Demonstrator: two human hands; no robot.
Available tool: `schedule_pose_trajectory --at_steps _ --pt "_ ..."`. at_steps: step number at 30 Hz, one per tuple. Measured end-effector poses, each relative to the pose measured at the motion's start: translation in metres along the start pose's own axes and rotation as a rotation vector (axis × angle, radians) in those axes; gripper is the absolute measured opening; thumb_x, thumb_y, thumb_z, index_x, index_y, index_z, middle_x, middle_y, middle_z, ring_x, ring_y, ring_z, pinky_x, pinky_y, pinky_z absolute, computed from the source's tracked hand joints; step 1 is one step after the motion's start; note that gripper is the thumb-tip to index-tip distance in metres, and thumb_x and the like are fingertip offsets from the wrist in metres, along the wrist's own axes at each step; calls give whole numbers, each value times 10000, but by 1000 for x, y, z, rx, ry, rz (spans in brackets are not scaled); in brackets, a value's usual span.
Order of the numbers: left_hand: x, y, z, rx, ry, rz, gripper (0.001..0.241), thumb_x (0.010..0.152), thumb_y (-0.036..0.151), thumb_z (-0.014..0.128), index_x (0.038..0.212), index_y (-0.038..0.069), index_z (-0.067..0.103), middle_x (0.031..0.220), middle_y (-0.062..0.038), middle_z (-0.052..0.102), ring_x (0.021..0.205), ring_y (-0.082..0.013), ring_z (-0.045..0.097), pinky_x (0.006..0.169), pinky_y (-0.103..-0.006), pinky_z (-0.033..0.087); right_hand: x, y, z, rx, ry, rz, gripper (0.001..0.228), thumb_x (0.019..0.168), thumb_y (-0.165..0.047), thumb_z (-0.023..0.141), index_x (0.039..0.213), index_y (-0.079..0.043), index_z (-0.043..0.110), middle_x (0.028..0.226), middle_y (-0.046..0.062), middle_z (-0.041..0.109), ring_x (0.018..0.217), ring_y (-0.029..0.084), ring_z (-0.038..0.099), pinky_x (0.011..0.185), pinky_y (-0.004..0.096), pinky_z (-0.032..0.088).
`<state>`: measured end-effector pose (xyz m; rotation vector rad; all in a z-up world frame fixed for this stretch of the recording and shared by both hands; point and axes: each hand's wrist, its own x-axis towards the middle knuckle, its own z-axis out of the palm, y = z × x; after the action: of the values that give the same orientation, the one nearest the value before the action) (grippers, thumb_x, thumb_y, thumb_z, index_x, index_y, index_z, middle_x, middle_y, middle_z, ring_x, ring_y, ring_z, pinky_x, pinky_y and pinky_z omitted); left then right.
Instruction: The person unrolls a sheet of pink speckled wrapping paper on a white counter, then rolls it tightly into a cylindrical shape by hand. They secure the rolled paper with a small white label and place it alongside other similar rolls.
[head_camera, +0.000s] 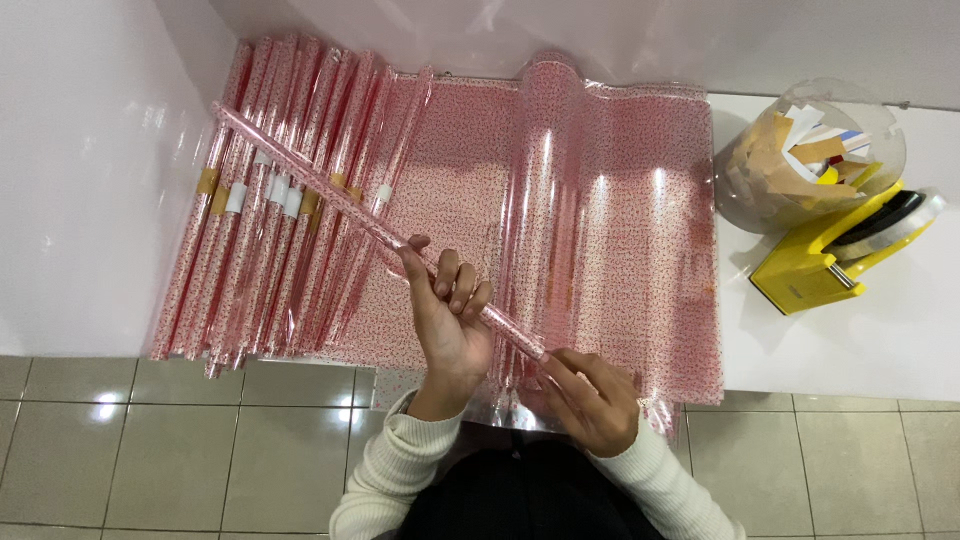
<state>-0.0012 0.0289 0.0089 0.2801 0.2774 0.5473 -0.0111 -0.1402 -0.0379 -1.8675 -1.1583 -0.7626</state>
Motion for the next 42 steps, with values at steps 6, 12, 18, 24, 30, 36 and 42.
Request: schedule_pose_trajectory --at_steps 6,12,18,24,30,36,42 --pt "6 1 -4 16 43 -45 218 883 345 482 959 143 453 557 73 274 407 -20 240 319 -151 229 13 1 -7 -297 -191 -187 231 824 -230 655 1008 -128 559 832 103 661 472 99 527 389 222 420" --pt "13 -1 -17 -152 -75 25 210 944 339 445 944 149 537 500 67 300 341 -26 233 253 -160 211 1 -13 -12 489 -378 294 462 855 -114 597 1251 11 397 483 -36 521 342 66 393 360 208 350" --pt "14 -2 -15 -361 -465 -5 342 971 427 332 953 153 537 520 87 225 389 -12 153 306 -159 168 -24 -18 -9 2018 -282 1057 667 865 17 433 1411 -47 55 513 232 544 300 238 433 284 279 340" --pt "12 -5 -5 -91 -285 1 278 931 426 399 985 185 528 507 88 252 365 -15 198 285 -151 196 -40 -15 -5 2241 -26 1133 648 833 -75 415 1396 -31 99 458 124 523 349 190 453 379 278 342" --pt "9 -13 5 169 -275 -26 150 869 295 555 898 151 526 857 2 540 726 -117 511 762 -288 430 -45 -10 -25 2020 175 1195 555 812 -56 502 1329 15 312 668 132 581 413 170 444 360 274 364" --pt "10 -36 -12 190 -56 -140 208 805 237 626 965 129 551 878 -23 576 733 -146 526 701 -305 469 -34 -25 -39 1952 519 1362 491 787 -96 511 1247 51 421 1038 173 501 775 174 501 688 267 470" --pt "5 -41 -11 206 -93 -187 154 860 226 573 965 116 553 830 -15 560 707 -136 509 662 -265 464 -51 -19 -39 1756 959 1348 83 755 -1 497 732 25 573 999 248 618 964 351 584 762 344 522"
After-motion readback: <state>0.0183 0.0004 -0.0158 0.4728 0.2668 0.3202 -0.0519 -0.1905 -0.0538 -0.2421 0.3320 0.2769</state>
